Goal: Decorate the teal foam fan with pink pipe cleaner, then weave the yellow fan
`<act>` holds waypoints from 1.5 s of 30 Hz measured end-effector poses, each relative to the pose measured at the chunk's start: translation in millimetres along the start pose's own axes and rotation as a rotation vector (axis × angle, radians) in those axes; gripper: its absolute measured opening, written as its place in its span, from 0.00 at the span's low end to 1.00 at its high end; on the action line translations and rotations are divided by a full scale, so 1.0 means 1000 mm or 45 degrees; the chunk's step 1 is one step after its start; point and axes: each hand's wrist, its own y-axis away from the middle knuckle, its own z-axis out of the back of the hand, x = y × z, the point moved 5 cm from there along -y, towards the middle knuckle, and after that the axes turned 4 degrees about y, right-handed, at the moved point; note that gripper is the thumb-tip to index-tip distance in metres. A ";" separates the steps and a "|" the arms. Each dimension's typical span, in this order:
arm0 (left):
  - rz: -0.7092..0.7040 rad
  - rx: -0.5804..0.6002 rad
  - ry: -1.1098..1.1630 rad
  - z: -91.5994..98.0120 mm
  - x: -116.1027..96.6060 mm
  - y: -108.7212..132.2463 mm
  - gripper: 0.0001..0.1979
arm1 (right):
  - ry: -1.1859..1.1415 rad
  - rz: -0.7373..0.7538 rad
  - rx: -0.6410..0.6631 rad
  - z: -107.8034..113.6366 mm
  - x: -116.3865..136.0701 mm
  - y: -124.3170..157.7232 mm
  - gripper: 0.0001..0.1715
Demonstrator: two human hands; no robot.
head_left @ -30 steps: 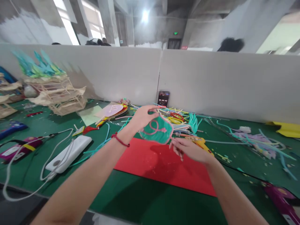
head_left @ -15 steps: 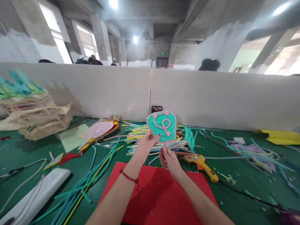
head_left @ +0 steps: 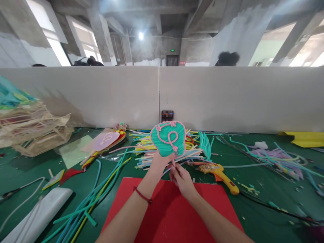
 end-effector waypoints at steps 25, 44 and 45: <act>-0.074 -0.260 0.045 0.031 -0.034 -0.005 0.21 | 0.108 0.068 0.206 -0.011 0.005 0.012 0.24; 0.189 -0.114 0.128 0.026 0.001 -0.009 0.12 | -0.423 -0.089 -0.356 0.021 -0.008 0.000 0.27; 0.202 -0.124 0.181 0.027 0.003 -0.010 0.12 | -0.434 -0.074 -0.364 0.022 -0.007 0.000 0.26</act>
